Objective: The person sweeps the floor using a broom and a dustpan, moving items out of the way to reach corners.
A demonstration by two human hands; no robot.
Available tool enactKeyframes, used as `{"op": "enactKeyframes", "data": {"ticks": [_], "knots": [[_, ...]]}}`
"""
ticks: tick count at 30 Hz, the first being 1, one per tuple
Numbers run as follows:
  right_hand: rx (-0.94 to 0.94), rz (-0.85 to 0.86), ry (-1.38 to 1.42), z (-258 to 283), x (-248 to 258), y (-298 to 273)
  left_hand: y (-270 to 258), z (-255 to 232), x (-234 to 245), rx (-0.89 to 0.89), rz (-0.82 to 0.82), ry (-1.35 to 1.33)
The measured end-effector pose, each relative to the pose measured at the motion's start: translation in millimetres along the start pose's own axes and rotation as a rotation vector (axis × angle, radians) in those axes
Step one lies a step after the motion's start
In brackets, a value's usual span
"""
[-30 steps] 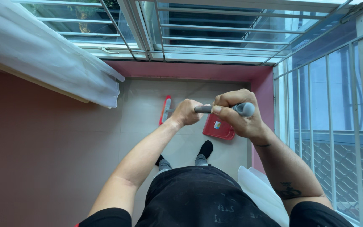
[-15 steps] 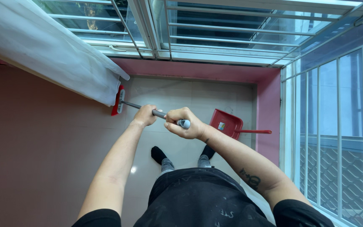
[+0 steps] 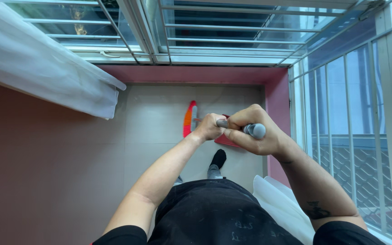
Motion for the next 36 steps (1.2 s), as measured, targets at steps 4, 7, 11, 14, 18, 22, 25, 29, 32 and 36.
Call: {"op": "enactKeyframes", "data": {"ticks": [4,7,11,14,18,22,25,29,32,36], "knots": [[0.110,-0.061,0.020,14,7,-3,-7,-26,2,0.033,0.023,0.096],[0.238,-0.144,0.164,23,18,-7,-16,-50,29,-0.014,-0.064,0.138],[0.310,-0.228,0.303,14,20,-2,-27,-39,68,0.090,-0.126,0.303],[0.327,-0.148,0.303,-12,1,11,-40,-9,108,0.030,-0.243,0.365],[0.228,-0.035,0.275,-64,-55,25,-49,68,146,0.305,-0.291,0.525],[0.210,-0.033,0.314,-86,-93,22,-54,118,140,0.404,-0.250,0.531],[0.131,-0.004,0.300,-86,-86,12,-46,117,111,0.359,-0.212,0.462],[0.212,-0.005,0.185,-62,-20,-13,-15,74,60,0.216,-0.262,0.264],[0.163,-0.044,0.151,-44,20,-34,7,28,12,0.053,-0.190,0.257],[-0.047,-0.109,0.113,-30,63,-75,27,-23,-53,0.023,-0.005,0.243]]}}
Point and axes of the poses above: each hand's wrist, its own y-axis towards the middle knuckle, its own x-axis out of the back of the hand, z = x × y, the point moved 6 cm from there along y, towards the middle knuckle, and after that the axes turned 14 degrees about x, right-handed, at the moved point
